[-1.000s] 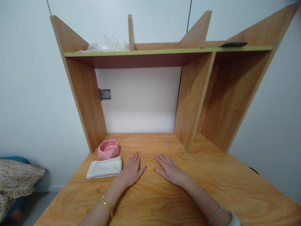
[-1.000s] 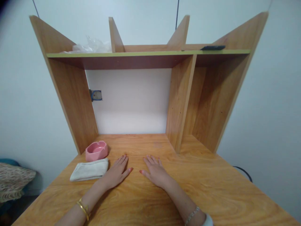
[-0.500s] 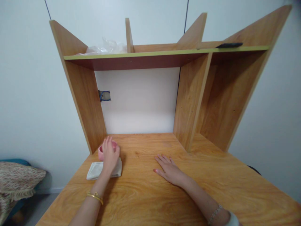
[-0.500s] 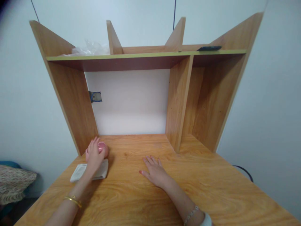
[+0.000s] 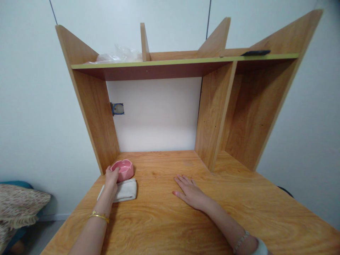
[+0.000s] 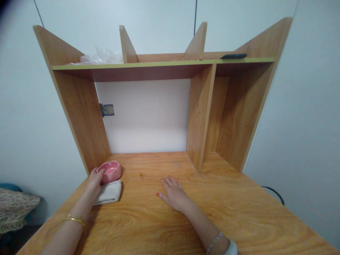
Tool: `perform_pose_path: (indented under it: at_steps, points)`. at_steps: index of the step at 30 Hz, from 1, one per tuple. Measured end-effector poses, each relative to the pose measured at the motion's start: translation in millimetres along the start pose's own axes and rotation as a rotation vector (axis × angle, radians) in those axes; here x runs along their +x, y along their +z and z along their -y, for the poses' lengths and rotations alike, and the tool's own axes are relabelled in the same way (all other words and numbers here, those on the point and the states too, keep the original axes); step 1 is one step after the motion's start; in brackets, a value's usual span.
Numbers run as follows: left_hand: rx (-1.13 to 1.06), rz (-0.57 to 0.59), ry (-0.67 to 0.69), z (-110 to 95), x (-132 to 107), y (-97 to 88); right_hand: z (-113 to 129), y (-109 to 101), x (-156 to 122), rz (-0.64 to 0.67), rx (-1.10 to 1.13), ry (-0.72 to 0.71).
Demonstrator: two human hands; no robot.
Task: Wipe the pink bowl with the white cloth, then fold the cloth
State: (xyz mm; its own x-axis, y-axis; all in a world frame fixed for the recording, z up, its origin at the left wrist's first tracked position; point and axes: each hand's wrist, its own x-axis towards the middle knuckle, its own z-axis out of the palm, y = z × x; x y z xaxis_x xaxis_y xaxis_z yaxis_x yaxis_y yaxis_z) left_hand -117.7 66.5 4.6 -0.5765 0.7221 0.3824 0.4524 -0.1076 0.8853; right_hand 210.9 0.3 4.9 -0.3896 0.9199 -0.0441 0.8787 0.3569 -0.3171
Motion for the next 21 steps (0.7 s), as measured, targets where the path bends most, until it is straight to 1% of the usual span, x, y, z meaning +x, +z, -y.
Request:
perform_pose_path:
  at_steps: [3, 6, 10, 13, 15, 18, 21]
  points:
    - [-0.144, -0.019, -0.120, -1.3, 0.0, -0.8, -0.6, 0.8, 0.0, -0.006, 0.006, 0.000]
    - [-0.263, -0.021, -0.189, -4.9, -1.9, -2.0, -1.8, 1.8, 0.7, -0.012, 0.008, -0.001]
    - [-0.378, 0.003, -0.227, -11.0, -6.6, -3.0, -2.6, 2.3, 1.3, -0.005, 0.017, -0.003]
    - [-0.440, 0.013, -0.230, -18.0, -10.9, -2.0, -1.7, 1.7, 0.1, -0.002, 0.021, 0.001]
    - [-0.480, 0.039, -0.223, -24.7, -14.2, 0.0, -0.6, 1.3, -0.9, -0.016, 0.025, 0.004]
    - [-0.536, 0.107, -0.214, -37.8, -22.1, 5.4, 2.1, 0.9, 0.0, -0.097, 0.067, -0.021]
    - [-0.595, 0.188, -0.225, -51.4, -36.3, 13.5, 6.8, 0.7, 5.2, -0.258, 0.216, -0.039]
